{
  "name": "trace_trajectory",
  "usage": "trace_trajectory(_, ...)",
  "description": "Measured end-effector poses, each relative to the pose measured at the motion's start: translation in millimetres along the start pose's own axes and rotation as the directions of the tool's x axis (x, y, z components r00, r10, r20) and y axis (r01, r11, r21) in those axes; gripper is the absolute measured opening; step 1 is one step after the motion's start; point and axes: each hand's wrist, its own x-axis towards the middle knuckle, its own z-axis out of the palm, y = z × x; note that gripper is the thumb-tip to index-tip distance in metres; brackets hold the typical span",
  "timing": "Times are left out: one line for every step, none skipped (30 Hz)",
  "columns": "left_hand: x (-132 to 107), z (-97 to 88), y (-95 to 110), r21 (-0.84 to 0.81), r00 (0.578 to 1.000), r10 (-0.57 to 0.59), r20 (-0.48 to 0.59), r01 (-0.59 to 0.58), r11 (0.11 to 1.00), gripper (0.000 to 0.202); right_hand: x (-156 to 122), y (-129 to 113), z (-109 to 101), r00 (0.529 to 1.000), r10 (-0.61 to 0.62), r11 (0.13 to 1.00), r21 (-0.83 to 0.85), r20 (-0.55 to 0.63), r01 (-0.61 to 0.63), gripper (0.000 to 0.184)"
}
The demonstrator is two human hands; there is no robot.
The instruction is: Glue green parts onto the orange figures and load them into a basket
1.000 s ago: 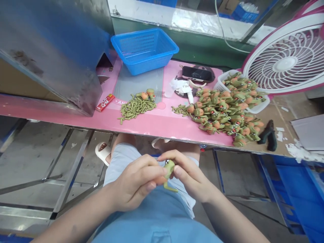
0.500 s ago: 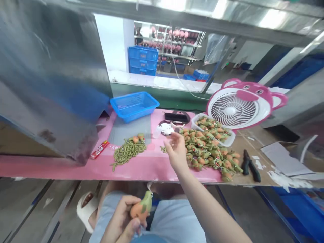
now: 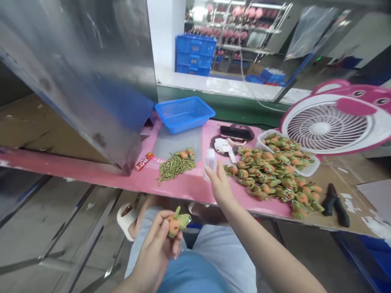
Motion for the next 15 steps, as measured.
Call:
trace_trajectory(1,-3.1,-2,-0.020,1.000,-0.018,0.001,0.018,1.000,0.043,-22,-2,-4,0.999,-0.013,1.000,0.020,0.034,0.012,0.035)
trace_trajectory(1,-5.8,-5,-0.032,0.999,-0.032,0.005,0.032,0.999,0.043,-43,-4,-8,0.997,-0.040,0.998,0.044,0.061,0.037,0.034)
trace_trajectory(1,-7.8,-7,-0.035,0.999,-0.042,0.010,0.042,0.998,0.042,-62,-6,-13,0.991,-0.099,0.993,0.075,0.085,0.092,0.031)
trace_trajectory(0,-8.7,-8,-0.030,0.999,-0.051,0.014,0.051,0.998,0.042,-78,-7,-19,0.986,-0.141,0.988,0.084,0.095,0.133,0.028)
trace_trajectory(-1,-8.4,-8,-0.019,0.998,-0.060,0.013,0.060,0.998,0.043,-91,-9,-25,0.979,-0.181,0.982,0.072,0.090,0.175,0.025)
trace_trajectory(-2,-7.0,-8,-0.001,0.997,-0.075,0.012,0.075,0.997,0.045,-102,-11,-30,0.974,-0.213,0.977,0.042,0.078,0.211,0.023)
trace_trajectory(-3,-4.8,-6,0.018,0.996,-0.093,0.007,0.092,0.996,0.048,-110,-14,-36,0.971,-0.233,0.972,-0.007,0.056,0.234,0.022)
trace_trajectory(-4,-2.2,-5,0.036,0.994,-0.113,-0.002,0.113,0.993,0.051,-116,-17,-41,0.969,-0.245,0.968,-0.058,0.030,0.246,0.021)
trace_trajectory(-5,0.5,-3,0.051,0.991,-0.133,-0.013,0.133,0.990,0.053,-121,-20,-46,0.970,-0.242,0.965,-0.097,0.008,0.242,0.022)
trace_trajectory(-6,3.0,-2,0.062,0.989,-0.148,-0.025,0.150,0.987,0.055,-125,-23,-50,0.971,-0.238,0.965,-0.115,-0.016,0.234,0.024)
trace_trajectory(-6,4.9,-1,0.071,0.987,-0.160,-0.030,0.162,0.984,0.056,-129,-25,-54,0.969,-0.243,0.965,-0.113,-0.042,0.237,0.025)
trace_trajectory(-6,6.2,0,0.078,0.985,-0.169,-0.028,0.170,0.982,0.056,-132,-27,-56,0.965,-0.255,0.964,-0.098,-0.065,0.248,0.027)
trace_trajectory(-6,7.1,-1,0.087,0.984,-0.176,-0.027,0.178,0.980,0.055,-134,-29,-58,0.957,-0.277,0.960,-0.070,-0.080,0.272,0.029)
trace_trajectory(-6,7.6,-1,0.100,0.982,-0.186,-0.026,0.187,0.977,0.054,-136,-30,-59,0.944,-0.314,0.949,-0.029,-0.098,0.313,0.030)
trace_trajectory(-6,7.9,-1,0.115,0.980,-0.195,-0.026,0.197,0.974,0.054,-137,-30,-59,0.934,-0.344,0.938,0.000,-0.099,0.345,0.032)
